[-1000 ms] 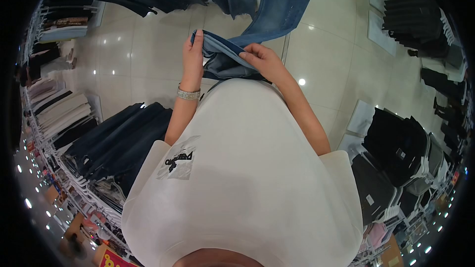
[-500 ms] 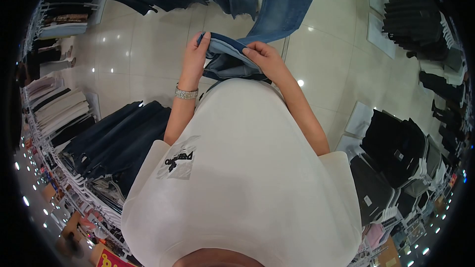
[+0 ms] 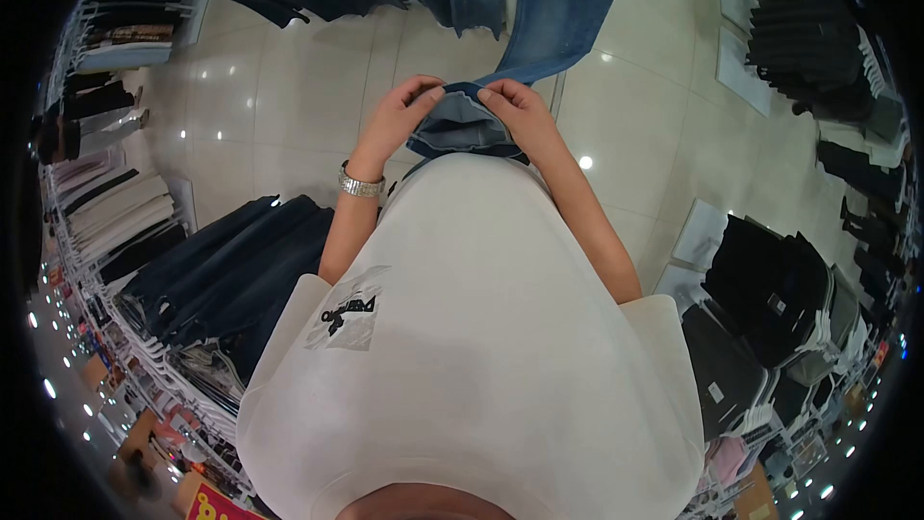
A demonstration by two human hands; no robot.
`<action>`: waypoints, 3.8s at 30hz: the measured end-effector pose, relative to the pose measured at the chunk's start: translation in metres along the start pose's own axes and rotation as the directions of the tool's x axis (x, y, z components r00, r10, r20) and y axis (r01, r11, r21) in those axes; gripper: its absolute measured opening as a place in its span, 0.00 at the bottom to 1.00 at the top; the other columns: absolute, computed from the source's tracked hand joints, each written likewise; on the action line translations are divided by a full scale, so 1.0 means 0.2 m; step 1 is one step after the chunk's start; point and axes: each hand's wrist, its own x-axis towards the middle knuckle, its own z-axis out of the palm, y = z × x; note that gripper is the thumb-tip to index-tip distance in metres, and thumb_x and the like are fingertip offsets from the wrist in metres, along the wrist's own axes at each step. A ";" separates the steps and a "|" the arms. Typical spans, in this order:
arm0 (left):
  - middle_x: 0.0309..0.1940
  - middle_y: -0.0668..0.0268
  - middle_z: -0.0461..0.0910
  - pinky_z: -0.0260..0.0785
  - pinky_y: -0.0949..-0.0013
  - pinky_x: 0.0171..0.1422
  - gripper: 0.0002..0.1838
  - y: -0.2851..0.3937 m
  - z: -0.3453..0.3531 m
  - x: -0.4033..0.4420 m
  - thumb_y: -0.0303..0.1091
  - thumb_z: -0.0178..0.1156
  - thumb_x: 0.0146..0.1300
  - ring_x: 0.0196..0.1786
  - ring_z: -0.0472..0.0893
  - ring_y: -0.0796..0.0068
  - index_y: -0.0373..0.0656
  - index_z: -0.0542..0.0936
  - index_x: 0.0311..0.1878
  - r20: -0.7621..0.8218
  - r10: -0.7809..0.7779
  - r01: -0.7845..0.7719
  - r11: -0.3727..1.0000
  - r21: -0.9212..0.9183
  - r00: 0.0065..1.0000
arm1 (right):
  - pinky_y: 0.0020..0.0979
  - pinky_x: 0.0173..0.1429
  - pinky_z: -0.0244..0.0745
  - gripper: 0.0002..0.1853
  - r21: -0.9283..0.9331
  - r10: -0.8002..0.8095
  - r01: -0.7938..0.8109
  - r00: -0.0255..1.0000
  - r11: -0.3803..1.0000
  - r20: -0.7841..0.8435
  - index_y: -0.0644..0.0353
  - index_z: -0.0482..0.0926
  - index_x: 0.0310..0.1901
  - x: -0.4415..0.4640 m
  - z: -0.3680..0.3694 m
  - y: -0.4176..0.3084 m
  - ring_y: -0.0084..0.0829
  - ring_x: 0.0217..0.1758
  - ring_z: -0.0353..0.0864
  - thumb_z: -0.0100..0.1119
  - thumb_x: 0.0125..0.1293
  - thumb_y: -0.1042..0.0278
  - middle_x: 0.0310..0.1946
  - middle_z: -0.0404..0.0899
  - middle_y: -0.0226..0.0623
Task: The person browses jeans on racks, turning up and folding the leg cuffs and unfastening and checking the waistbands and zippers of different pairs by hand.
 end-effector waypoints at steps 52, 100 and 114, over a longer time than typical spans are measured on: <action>0.31 0.77 0.78 0.65 0.80 0.41 0.17 0.01 0.16 0.19 0.45 0.54 0.76 0.34 0.72 0.88 0.40 0.81 0.42 -0.172 -0.231 0.079 0.784 -0.615 0.958 | 0.25 0.36 0.63 0.14 -0.285 0.111 -0.067 0.984 0.956 0.141 0.62 0.81 0.37 0.06 -0.19 0.05 0.19 0.32 0.68 0.63 0.68 0.58 0.29 0.73 0.24; 0.31 0.78 0.76 0.64 0.82 0.41 0.13 -0.02 0.16 0.11 0.41 0.58 0.73 0.34 0.71 0.90 0.41 0.80 0.41 -0.021 -0.186 0.148 0.840 -0.522 0.982 | 0.23 0.49 0.70 0.15 -0.172 -0.046 0.053 0.998 0.984 0.046 0.68 0.81 0.52 0.05 -0.16 0.13 0.19 0.42 0.75 0.55 0.69 0.68 0.39 0.81 0.28; 0.34 0.76 0.77 0.65 0.81 0.40 0.08 -0.06 0.14 0.07 0.33 0.61 0.69 0.34 0.72 0.88 0.39 0.79 0.45 0.003 -0.122 0.113 0.908 -0.404 0.993 | 0.20 0.44 0.67 0.14 -0.152 -0.060 0.053 0.997 0.987 -0.042 0.66 0.82 0.51 0.05 -0.16 0.15 0.16 0.37 0.72 0.55 0.69 0.69 0.34 0.79 0.25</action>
